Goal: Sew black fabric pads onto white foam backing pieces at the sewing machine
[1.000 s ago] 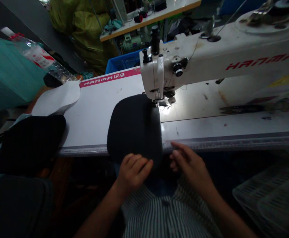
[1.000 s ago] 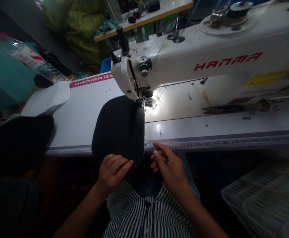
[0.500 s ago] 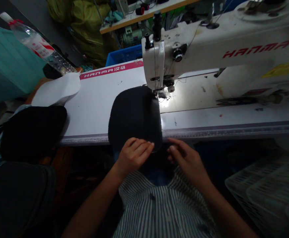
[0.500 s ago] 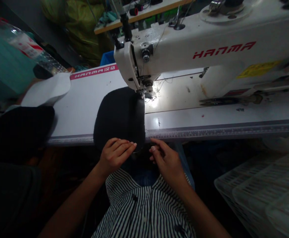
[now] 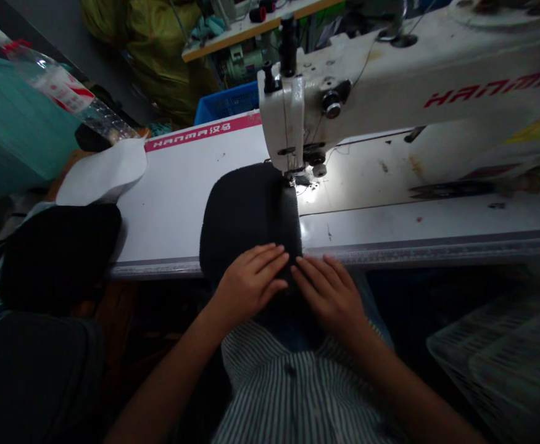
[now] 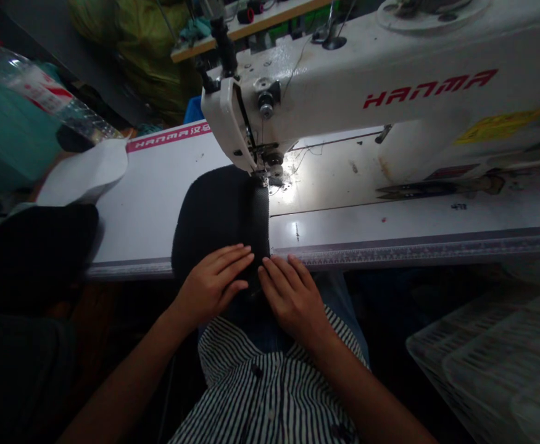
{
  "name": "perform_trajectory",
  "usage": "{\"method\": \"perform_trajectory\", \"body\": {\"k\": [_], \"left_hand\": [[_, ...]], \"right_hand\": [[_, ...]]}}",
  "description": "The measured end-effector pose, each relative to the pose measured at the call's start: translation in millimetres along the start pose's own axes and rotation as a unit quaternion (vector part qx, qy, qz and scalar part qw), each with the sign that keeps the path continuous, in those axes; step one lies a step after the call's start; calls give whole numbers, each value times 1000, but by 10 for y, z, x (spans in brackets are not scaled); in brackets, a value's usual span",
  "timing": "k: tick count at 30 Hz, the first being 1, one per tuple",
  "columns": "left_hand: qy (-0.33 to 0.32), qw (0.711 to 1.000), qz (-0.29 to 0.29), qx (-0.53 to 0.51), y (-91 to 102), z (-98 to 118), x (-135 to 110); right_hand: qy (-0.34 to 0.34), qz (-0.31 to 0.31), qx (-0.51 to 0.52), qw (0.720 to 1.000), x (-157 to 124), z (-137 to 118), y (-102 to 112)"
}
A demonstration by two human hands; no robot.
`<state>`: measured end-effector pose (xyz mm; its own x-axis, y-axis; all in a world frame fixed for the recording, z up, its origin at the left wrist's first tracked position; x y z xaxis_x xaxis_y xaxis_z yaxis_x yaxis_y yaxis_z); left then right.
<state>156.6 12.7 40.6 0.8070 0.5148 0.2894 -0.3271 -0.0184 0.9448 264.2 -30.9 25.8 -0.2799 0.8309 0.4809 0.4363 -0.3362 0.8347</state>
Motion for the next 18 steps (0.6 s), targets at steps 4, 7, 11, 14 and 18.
{"method": "perform_trajectory", "body": {"k": [4, 7, 11, 14, 18], "left_hand": [[9, 999, -31, 12, -220, -280, 178], [-20, 999, -48, 5, -370, -306, 255], [-26, 997, -68, 14, -404, -278, 329], [-22, 997, -71, 26, -345, -293, 434], [-18, 997, -73, 30, -300, -446, 619]], "right_hand": [[-10, -7, 20, 1000, -6, 28, -28], [-16, -9, 33, 999, -9, 36, -24], [-19, -16, 36, 999, -10, 32, -12], [-17, -27, 35, 999, 42, 35, 6], [-14, -47, 28, 998, 250, 88, -1]]}}
Point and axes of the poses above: each hand's wrist, its own x-axis towards the middle knuckle, its own y-axis out of the back of the hand, z = x × y, the point moved 10 cm from there along x, towards the middle knuckle, and after that the axes turned 12 degrees about -y, right-handed, at the moved point
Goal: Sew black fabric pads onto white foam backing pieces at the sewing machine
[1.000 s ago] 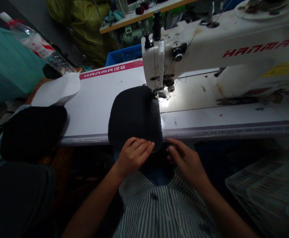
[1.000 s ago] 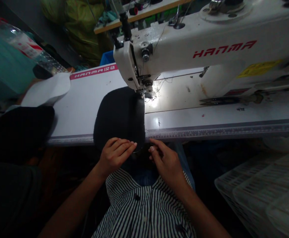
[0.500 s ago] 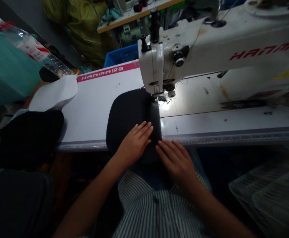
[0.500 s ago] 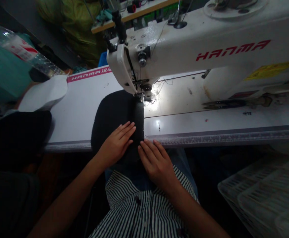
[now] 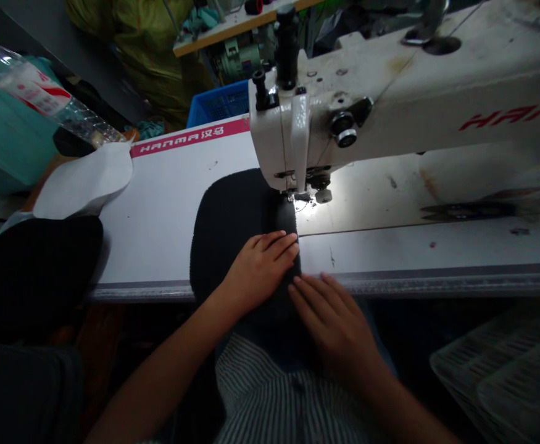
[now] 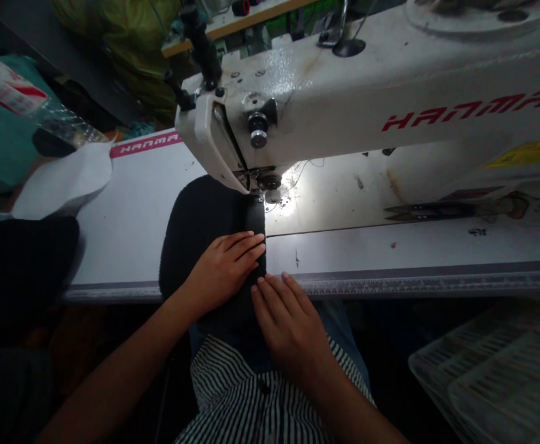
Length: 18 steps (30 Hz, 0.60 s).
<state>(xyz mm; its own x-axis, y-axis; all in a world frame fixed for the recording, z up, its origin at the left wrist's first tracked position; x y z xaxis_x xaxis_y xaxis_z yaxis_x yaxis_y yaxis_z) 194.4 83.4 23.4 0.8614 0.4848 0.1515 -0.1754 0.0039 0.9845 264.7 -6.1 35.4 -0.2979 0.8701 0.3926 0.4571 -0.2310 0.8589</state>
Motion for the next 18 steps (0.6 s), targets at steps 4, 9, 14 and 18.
{"method": "perform_trajectory", "body": {"k": [4, 9, 14, 18], "left_hand": [[-12, 1000, 15, 1, 17, -246, 174], [-21, 1000, 21, 3, -14, -520, 325], [-27, 999, 35, 2, -4, -647, 337], [-28, 998, 44, -30, -2, -796, 370]], "right_hand": [[-6, -3, -4, 1000, 280, 116, -23], [-14, -18, -10, 1000, 560, 290, -157], [-26, -20, -14, 999, 841, 454, -256], [-61, -46, -28, 997, 1110, 575, -331]]}}
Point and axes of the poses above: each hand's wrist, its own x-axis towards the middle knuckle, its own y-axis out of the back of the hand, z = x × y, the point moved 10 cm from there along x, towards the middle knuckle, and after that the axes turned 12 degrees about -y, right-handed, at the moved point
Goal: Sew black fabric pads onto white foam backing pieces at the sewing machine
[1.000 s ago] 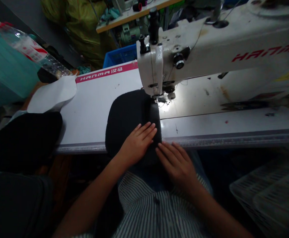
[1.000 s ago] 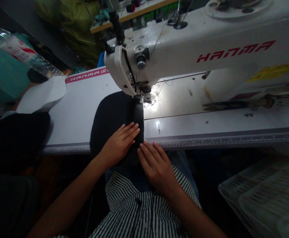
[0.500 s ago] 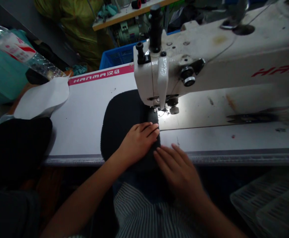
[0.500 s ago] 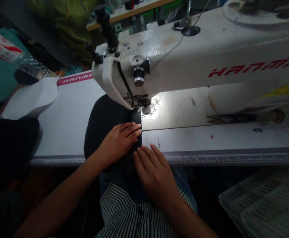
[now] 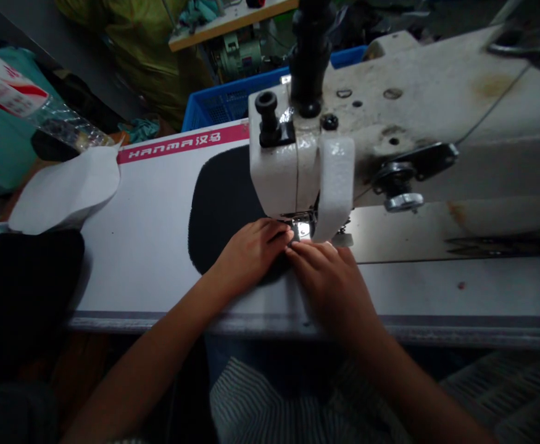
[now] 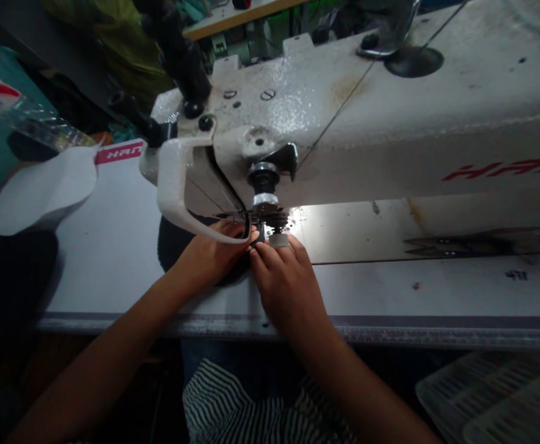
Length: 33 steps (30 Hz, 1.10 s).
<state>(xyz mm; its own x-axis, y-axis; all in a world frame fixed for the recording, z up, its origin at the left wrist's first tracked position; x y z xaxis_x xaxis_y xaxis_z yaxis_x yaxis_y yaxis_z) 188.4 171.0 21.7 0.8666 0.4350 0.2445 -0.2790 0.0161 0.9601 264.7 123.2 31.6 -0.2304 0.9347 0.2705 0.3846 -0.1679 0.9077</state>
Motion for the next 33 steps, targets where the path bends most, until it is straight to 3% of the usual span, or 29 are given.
{"method": "perform_trajectory", "body": {"k": [5, 8, 12, 16, 20, 27, 33], "left_hand": [[35, 994, -9, -103, 61, -204, -1], [19, 993, -1, -119, 129, -121, -116], [-30, 999, 29, -10, 214, 82, -290], [-132, 986, 37, 91, 272, 321, -328], [-166, 978, 17, 126, 281, 323, -263], [-126, 977, -54, 162, 151, 163, -65], [6, 985, -84, 153, 26, 111, 115]], "right_hand": [[-88, 3, 12, 996, 240, 155, -19], [-105, 3, 25, 994, 252, 235, -64], [-103, -24, 50, 993, 154, 364, -142], [-56, -42, 34, 997, 7, 387, -156], [-37, -32, -13, 999, 0, 343, -125], [-80, -29, -62, 994, 165, 362, -116], [-87, -5, -13, 996, 119, 437, -93]]}}
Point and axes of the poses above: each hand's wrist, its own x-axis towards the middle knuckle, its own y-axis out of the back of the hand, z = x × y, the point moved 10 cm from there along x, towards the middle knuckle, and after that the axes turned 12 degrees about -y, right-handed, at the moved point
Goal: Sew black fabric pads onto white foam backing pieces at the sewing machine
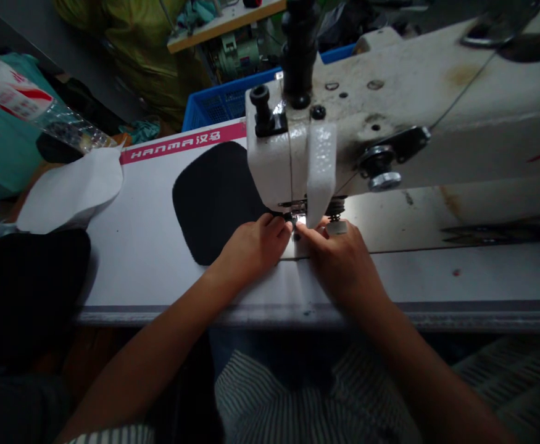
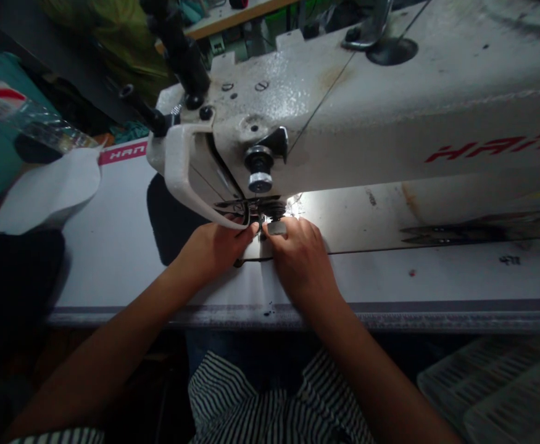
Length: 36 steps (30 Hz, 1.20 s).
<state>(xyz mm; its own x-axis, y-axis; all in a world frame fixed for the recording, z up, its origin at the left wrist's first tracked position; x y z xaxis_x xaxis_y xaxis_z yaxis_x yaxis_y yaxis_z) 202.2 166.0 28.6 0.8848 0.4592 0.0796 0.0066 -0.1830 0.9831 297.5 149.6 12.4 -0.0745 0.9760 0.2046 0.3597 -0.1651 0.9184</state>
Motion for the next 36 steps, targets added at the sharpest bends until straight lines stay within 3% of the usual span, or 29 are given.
{"method": "perform_trajectory", "body": {"k": [7, 11, 13, 18, 20, 23, 31, 36], "left_hand": [[130, 991, -38, -7, 21, 75, 199], [168, 983, -48, -52, 53, 29, 159], [144, 984, -42, -96, 55, -54, 75], [-74, 979, 8, -188, 22, -174, -222], [-113, 975, 8, -193, -59, -202, -329], [-90, 982, 7, -169, -135, -191, -354], [80, 989, 21, -125, -101, -180, -151], [60, 986, 46, -149, -67, -174, -276]], "right_hand": [[-13, -12, 38, 999, 13, 20, 27], [-18, -20, 46, 999, 17, 35, 8], [-18, -15, 46, 999, 12, 42, 6], [-1, -16, 16, 1000, -17, -1, -26], [5, -21, -2, 1000, -21, -23, -49], [-1, -20, -24, 1000, -8, -22, -60], [-6, -30, -20, 999, 30, 3, -63], [34, 8, 75, 997, -243, -47, 126]]}}
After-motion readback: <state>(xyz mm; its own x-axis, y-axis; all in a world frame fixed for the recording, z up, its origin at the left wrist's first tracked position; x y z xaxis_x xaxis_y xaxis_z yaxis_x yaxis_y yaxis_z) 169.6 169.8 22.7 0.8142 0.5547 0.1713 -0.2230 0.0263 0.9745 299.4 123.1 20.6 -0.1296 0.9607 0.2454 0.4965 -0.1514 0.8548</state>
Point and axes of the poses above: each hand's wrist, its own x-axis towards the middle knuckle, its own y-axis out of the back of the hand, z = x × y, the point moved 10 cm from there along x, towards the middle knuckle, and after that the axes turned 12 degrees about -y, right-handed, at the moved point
